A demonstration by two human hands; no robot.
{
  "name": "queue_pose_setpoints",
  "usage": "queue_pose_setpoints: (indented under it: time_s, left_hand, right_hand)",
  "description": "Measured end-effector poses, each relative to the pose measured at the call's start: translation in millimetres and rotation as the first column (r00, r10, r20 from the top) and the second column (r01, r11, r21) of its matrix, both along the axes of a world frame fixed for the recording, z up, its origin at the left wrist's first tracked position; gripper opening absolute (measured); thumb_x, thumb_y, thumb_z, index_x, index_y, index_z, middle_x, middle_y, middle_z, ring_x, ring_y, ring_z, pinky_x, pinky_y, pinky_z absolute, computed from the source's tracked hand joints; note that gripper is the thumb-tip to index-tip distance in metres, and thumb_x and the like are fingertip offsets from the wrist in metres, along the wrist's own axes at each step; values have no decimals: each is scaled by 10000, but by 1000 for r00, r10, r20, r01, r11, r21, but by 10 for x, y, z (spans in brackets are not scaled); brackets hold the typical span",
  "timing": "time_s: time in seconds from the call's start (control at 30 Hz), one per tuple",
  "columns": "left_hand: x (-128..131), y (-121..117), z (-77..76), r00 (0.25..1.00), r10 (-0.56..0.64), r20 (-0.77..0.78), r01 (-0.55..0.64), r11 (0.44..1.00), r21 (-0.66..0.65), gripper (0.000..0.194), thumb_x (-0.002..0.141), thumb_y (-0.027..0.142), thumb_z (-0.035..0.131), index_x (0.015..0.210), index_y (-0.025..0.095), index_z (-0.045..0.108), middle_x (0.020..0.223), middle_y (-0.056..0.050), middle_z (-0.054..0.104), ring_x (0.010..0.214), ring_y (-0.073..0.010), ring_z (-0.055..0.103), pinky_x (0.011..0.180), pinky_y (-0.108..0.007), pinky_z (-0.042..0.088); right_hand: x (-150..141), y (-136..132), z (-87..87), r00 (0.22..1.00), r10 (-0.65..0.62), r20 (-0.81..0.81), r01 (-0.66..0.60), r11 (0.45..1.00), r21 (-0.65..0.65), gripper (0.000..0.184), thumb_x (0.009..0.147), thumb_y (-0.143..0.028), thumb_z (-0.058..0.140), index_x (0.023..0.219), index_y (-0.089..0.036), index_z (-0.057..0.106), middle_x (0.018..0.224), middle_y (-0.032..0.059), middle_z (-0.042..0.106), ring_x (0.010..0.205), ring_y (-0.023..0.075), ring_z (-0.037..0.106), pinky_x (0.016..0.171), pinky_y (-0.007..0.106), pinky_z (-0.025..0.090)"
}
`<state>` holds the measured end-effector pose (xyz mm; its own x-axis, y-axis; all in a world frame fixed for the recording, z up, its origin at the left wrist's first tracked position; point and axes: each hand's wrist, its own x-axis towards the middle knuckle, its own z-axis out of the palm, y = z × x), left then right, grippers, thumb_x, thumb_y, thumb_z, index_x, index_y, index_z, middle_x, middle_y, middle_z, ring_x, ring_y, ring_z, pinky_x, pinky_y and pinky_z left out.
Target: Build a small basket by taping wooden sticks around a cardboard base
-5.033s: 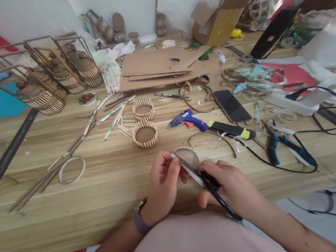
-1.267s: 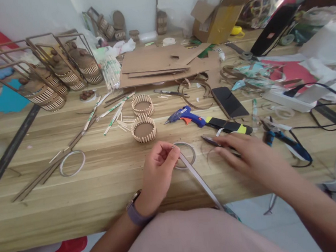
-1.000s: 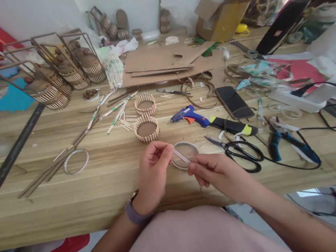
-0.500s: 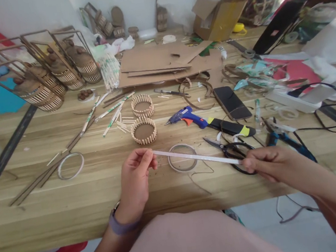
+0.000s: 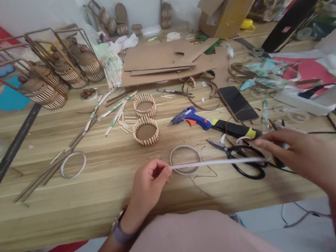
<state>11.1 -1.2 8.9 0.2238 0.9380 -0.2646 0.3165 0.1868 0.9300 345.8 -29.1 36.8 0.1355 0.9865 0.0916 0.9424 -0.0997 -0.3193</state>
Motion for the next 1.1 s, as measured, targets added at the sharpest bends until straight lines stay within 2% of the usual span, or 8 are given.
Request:
queue_pose_setpoints:
  time_s: [0.07, 0.13, 0.23, 0.33, 0.43, 0.67, 0.83, 1.1]
  left_hand:
    - [33, 2, -10, 1000, -11, 11, 12, 1000, -22, 233, 814, 394, 606, 706, 188, 623, 593, 15, 598, 564, -142, 541, 556, -244, 415]
    - [67, 3, -22, 999, -24, 31, 25, 999, -38, 241, 831, 400, 593, 726, 185, 623, 600, 15, 598, 565, -141, 543, 559, -244, 419]
    - [110, -8, -35, 996, -58, 71, 59, 998, -15, 259, 871, 412, 568, 757, 185, 617, 618, 16, 601, 577, -139, 547, 566, -242, 418]
    - [132, -27, -37, 993, -84, 87, 83, 996, 21, 276, 913, 398, 524, 751, 189, 599, 630, 16, 603, 589, -137, 548, 571, -241, 416]
    - [131, -36, -31, 991, -84, 102, 82, 996, 22, 281, 932, 368, 492, 741, 188, 594, 636, 14, 604, 605, -135, 552, 594, -244, 426]
    - [103, -22, 25, 941, 43, 335, 2, 991, -133, 187, 847, 332, 561, 804, 165, 631, 685, -1, 634, 592, -118, 561, 573, -236, 460]
    - [94, -24, 71, 948, 41, 315, 15, 985, -173, 130, 765, 300, 629, 769, 169, 629, 598, 25, 596, 557, -110, 537, 551, -228, 439]
    - [96, -40, 103, 938, 99, 332, -47, 986, -160, 87, 731, 256, 599, 697, 177, 599, 551, 47, 555, 512, -87, 477, 502, -206, 387]
  right_hand:
    - [-272, 30, 62, 981, -117, 157, 74, 963, 258, 400, 926, -529, 468, 873, -216, 711, 917, 179, 691, 892, 375, 639, 753, 489, 451]
    - [-641, 50, 74, 993, 78, 92, -101, 955, 280, 339, 949, -449, 481, 940, -196, 706, 965, 175, 703, 949, 352, 640, 835, 486, 452]
    - [-1185, 80, -10, 930, 364, -55, -345, 915, 210, 222, 956, -366, 523, 1023, -227, 683, 1027, 102, 726, 984, 294, 642, 871, 451, 420]
    - [-1492, 113, -120, 874, 458, -163, -451, 889, 84, 145, 945, -254, 540, 868, -215, 656, 836, 45, 722, 820, 227, 647, 765, 359, 414]
    - [-1544, 135, -138, 860, 425, -283, -449, 893, -25, 238, 948, -204, 497, 728, -208, 589, 712, 10, 674, 663, 168, 596, 644, 288, 389]
    - [-1492, 156, 75, 792, 353, -498, -458, 883, -102, 273, 963, -271, 451, 774, -213, 640, 675, -6, 649, 613, 143, 565, 565, 250, 367]
    - [-1542, 160, 122, 776, 393, -492, -479, 876, -55, 264, 950, -260, 464, 738, -215, 614, 644, -16, 627, 602, 136, 551, 574, 249, 373]
    - [-1607, 183, 170, 772, 441, -459, -504, 863, -19, 295, 946, -250, 466, 703, -222, 630, 614, -21, 607, 584, 130, 521, 574, 247, 362]
